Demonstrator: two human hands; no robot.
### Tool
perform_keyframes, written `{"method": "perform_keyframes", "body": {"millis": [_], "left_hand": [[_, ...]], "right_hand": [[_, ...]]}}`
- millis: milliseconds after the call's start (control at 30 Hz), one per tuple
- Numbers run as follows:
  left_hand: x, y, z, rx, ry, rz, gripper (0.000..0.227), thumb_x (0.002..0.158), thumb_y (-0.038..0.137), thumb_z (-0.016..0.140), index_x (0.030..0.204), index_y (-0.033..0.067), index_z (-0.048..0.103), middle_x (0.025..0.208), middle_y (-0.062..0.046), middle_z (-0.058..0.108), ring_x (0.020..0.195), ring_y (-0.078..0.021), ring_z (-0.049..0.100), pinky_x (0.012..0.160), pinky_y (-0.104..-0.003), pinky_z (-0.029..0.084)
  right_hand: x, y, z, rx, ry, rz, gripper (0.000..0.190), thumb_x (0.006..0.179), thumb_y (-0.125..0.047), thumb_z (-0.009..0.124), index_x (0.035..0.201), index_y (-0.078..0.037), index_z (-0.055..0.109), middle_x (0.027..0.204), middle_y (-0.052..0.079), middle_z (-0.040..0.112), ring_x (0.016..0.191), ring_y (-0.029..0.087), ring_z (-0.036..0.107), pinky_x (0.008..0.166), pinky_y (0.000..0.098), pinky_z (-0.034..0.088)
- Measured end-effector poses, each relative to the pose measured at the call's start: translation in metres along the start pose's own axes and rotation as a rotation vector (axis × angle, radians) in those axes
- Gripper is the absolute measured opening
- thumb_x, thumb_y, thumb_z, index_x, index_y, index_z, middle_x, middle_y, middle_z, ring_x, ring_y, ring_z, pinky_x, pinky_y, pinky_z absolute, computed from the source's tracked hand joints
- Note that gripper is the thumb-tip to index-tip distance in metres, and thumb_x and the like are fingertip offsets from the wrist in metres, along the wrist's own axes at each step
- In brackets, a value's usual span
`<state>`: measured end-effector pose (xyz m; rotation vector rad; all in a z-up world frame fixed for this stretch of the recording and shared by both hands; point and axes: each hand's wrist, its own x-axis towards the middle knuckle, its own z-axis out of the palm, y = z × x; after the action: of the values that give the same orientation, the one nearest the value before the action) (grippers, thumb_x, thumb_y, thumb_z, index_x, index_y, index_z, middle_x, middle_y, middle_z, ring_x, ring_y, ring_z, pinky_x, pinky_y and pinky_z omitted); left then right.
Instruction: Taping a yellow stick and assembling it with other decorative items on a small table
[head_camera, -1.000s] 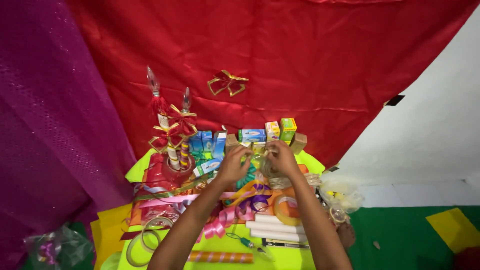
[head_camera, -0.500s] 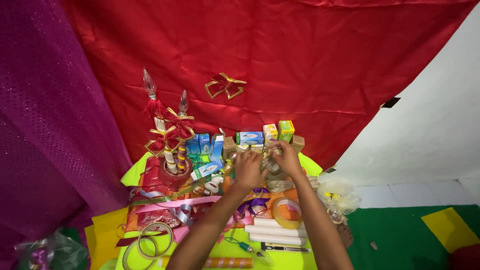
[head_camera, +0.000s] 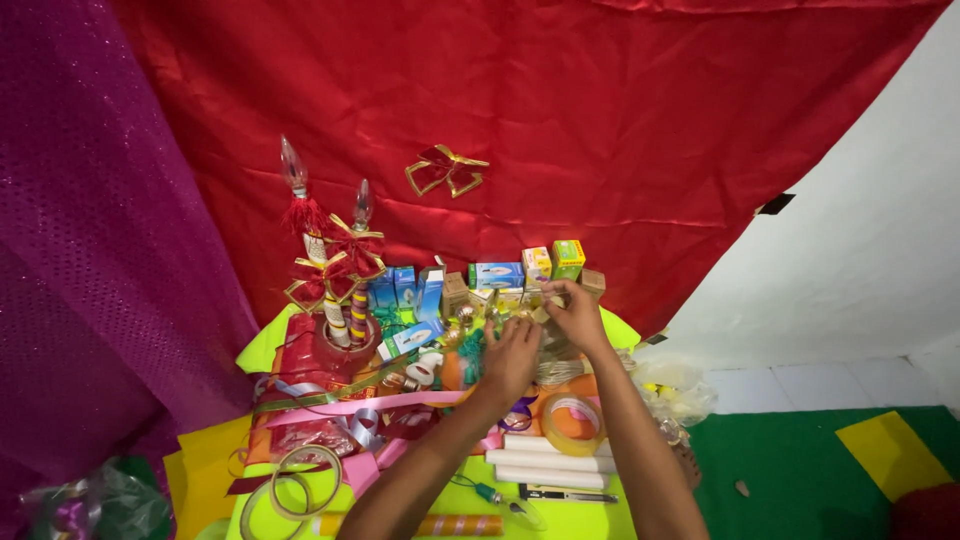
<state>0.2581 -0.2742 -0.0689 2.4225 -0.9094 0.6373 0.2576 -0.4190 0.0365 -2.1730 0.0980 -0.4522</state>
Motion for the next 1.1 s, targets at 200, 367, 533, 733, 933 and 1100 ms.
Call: {"method": "perform_keyframes", "body": {"millis": [200, 367, 533, 733, 933, 1100], "left_hand": [[-0.005, -0.002, -0.002, 0.064, 0.106, 0.123, 0.030, 0.089, 0.022, 0.068, 0.117, 0.0164, 0.058, 0.104, -0.004, 0.056, 0.108, -0.0232, 0.060, 0.107, -0.061, 0.027], [-0.005, -0.014, 0.010, 0.081, 0.050, 0.127, 0.043, 0.082, 0.023, 0.077, 0.118, 0.0126, 0.058, 0.105, -0.007, 0.059, 0.107, -0.0269, 0.062, 0.107, -0.063, 0.029], [0.001, -0.011, -0.011, 0.068, -0.038, 0.026, 0.043, 0.082, 0.024, 0.078, 0.119, 0.0115, 0.059, 0.109, -0.009, 0.064, 0.112, -0.0295, 0.060, 0.108, -0.064, 0.028], [0.010, -0.015, -0.051, 0.020, -0.220, 0.015, 0.051, 0.087, 0.037, 0.074, 0.130, 0.0153, 0.057, 0.120, -0.008, 0.066, 0.120, -0.0295, 0.057, 0.108, -0.067, 0.028], [-0.001, -0.044, -0.128, -0.178, -0.213, 0.099, 0.037, 0.089, 0.033, 0.072, 0.122, 0.0186, 0.065, 0.117, -0.003, 0.064, 0.123, -0.0290, 0.057, 0.103, -0.059, 0.035], [-0.034, -0.074, -0.209, -0.162, -0.041, 0.104, 0.026, 0.082, 0.026, 0.073, 0.107, 0.0253, 0.069, 0.112, 0.003, 0.066, 0.117, -0.0266, 0.061, 0.091, -0.051, 0.039]], "right_hand": [[-0.001, 0.010, -0.007, 0.005, -0.010, -0.049, 0.031, 0.083, -0.008, 0.076, 0.113, -0.016, 0.077, 0.102, 0.007, 0.080, 0.110, 0.029, 0.072, 0.097, 0.0436, 0.054], [-0.010, -0.021, -0.023, -0.171, -0.057, -0.126, 0.032, 0.083, -0.011, 0.076, 0.115, -0.016, 0.077, 0.103, 0.010, 0.079, 0.108, 0.035, 0.072, 0.095, 0.0484, 0.055], [-0.025, -0.050, -0.028, -0.497, -0.210, 0.035, 0.030, 0.090, -0.027, 0.068, 0.119, -0.018, 0.072, 0.120, 0.008, 0.073, 0.109, 0.035, 0.072, 0.097, 0.0505, 0.057], [-0.041, -0.044, -0.031, -0.407, -0.212, 0.072, 0.031, 0.089, -0.030, 0.073, 0.118, -0.016, 0.074, 0.116, 0.011, 0.074, 0.102, 0.036, 0.074, 0.092, 0.0502, 0.059], [-0.082, -0.033, -0.061, -0.431, -0.268, 0.007, 0.028, 0.091, -0.020, 0.056, 0.112, -0.011, 0.073, 0.102, 0.015, 0.075, 0.100, 0.040, 0.074, 0.088, 0.0494, 0.059], [-0.164, -0.090, -0.099, -0.188, -0.639, -0.109, 0.037, 0.077, -0.007, 0.073, 0.111, 0.008, 0.071, 0.103, 0.035, 0.075, 0.106, 0.057, 0.068, 0.088, 0.0607, 0.055]]}}
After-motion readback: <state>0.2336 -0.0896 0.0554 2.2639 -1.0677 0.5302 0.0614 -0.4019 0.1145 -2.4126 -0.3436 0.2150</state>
